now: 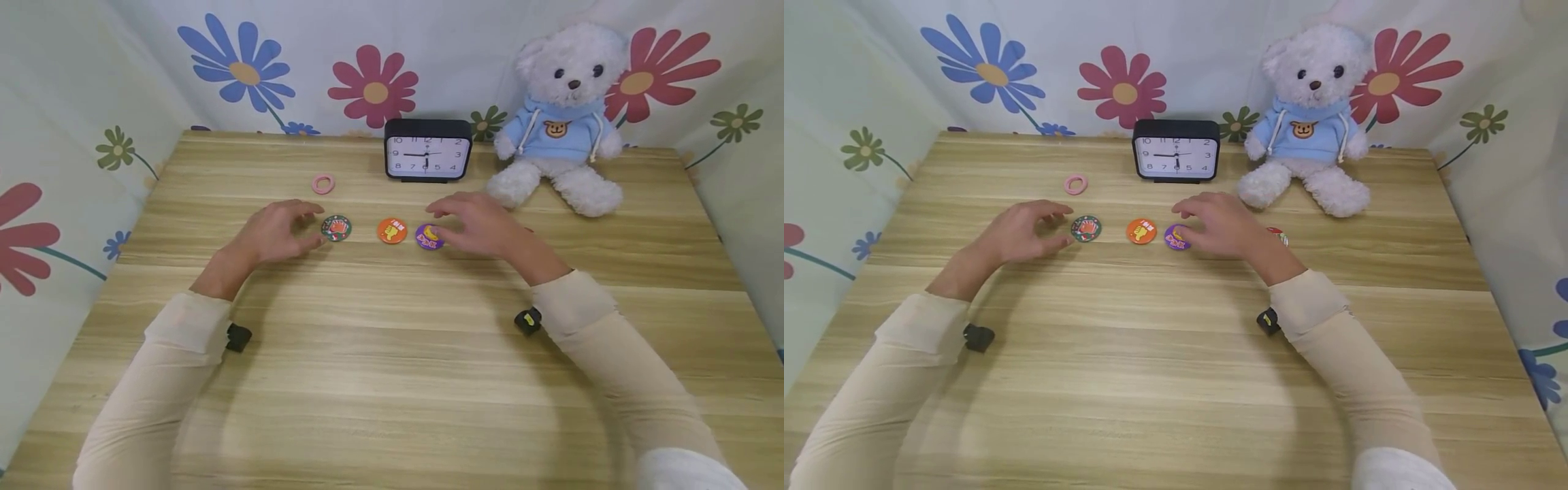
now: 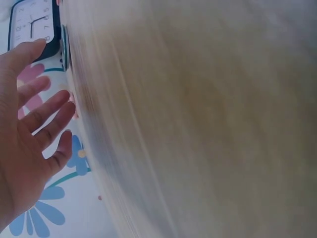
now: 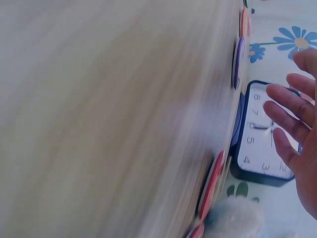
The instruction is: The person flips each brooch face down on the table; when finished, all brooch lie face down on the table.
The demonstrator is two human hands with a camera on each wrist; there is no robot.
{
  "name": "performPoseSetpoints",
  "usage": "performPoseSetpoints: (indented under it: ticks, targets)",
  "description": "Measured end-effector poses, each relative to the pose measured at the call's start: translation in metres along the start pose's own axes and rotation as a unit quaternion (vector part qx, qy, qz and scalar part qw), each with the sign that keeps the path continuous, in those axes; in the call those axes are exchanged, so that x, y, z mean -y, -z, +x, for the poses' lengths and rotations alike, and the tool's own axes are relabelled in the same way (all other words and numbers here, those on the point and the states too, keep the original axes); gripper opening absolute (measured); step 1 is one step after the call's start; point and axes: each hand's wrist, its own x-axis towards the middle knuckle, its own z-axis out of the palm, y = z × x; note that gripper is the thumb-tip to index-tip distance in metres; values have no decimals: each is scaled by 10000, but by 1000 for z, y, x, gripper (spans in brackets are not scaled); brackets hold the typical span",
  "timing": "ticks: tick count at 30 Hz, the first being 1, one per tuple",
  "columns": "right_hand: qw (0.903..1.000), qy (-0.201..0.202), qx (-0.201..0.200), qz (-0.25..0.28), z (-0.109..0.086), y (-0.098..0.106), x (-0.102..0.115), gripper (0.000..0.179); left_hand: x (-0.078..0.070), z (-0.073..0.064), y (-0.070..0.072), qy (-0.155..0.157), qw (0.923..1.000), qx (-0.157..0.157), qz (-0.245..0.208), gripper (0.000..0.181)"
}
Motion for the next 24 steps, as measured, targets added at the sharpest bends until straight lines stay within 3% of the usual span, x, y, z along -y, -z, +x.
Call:
performPoseSetpoints:
  ticks: [9,24]
  targets:
    - [9996,263,80,98,21,-7,15,40,-4,4,1,101,9995,111,-291,57]
    - [9980,-45,223,591,51,-32,32,45,2,10,-3,166,9979,259,-564,57]
